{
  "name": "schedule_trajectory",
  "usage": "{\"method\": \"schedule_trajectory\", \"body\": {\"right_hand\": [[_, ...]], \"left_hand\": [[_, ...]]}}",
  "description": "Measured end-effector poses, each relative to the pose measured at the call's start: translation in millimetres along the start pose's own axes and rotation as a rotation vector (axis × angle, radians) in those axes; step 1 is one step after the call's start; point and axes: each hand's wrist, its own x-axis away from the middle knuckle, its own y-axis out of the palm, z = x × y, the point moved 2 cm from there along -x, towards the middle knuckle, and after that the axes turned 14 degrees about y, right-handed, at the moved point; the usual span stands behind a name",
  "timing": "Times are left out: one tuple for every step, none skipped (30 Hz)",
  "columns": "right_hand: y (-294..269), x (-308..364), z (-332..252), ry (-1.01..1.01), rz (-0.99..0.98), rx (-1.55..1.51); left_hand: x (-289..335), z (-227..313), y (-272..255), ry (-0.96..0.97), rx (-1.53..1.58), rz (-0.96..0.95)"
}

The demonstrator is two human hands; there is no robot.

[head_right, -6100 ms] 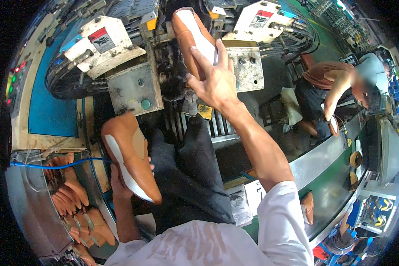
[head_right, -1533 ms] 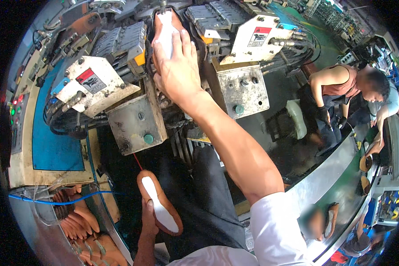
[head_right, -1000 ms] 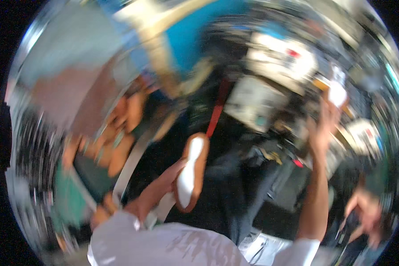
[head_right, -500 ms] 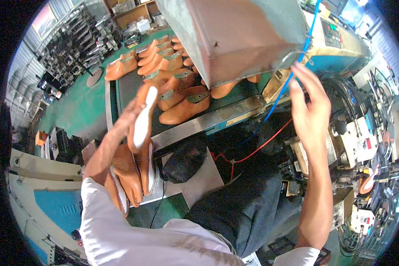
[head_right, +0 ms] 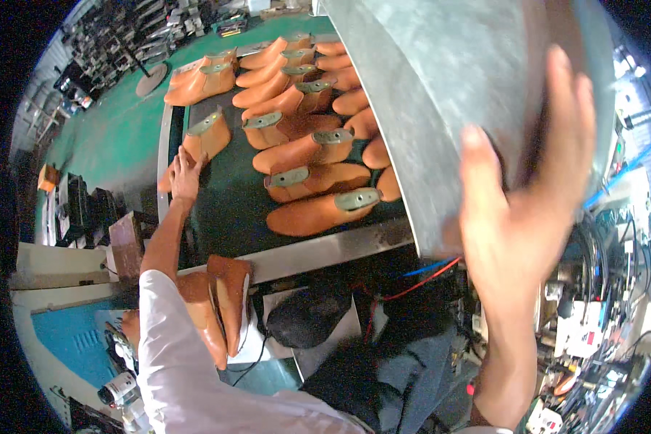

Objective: The person repeatedly picks up brown shoes from a conveyor belt and places them into a machine to process the soles. After processing, the shoes are returned to the conveyor belt. The task is performed continuously in a factory setting.

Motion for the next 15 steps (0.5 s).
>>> {"method": "schedule_trajectory", "body": {"right_hand": [[-1,2,1,0.003,-0.029,0.007],[-3,2,-1,0.004,-0.062,-0.007],[-1,2,-2,0.049,-0.067,-0.043],[2,4,-2,0.102,-0.078,-0.074],[5,4,-5,0.116,-0.053,-0.089],[3,3,-12,0.155,-0.073,-0.001],[-8,9,-3,0.179,-0.029,0.18],[-13,12,2,0.188,0.002,0.283],[-17,16,7,0.198,0.03,0.386],[-20,17,8,0.209,0.046,0.398],[-21,20,4,0.225,0.055,0.388],[-18,19,-1,0.253,0.053,0.325],[-13,21,-6,0.29,0.05,0.269],[-6,23,-11,0.349,0.073,0.162],[-6,13,-7,0.19,-0.052,0.122]], "left_hand": [[-19,9,-10,-0.004,-0.013,-0.099],[-36,2,-14,-0.035,0.037,-0.128],[-52,-8,-10,-0.068,0.049,-0.132],[-67,-14,-7,-0.094,0.059,-0.143],[-82,-17,-4,-0.118,0.074,-0.13],[-101,-15,-5,-0.133,0.119,-0.13],[-119,-19,-4,-0.116,0.132,-0.13],[-132,-30,-1,-0.108,0.137,-0.13],[-140,-40,2,-0.093,0.164,-0.124],[-155,-42,2,-0.062,0.141,-0.134],[-169,-42,1,-0.021,0.164,-0.123],[-176,-50,4,0.007,0.177,-0.117],[-181,-53,8,-0.005,0.184,-0.106],[-185,-52,13,-0.014,0.19,-0.095],[-193,-42,19,-0.01,0.205,-0.079]]}}
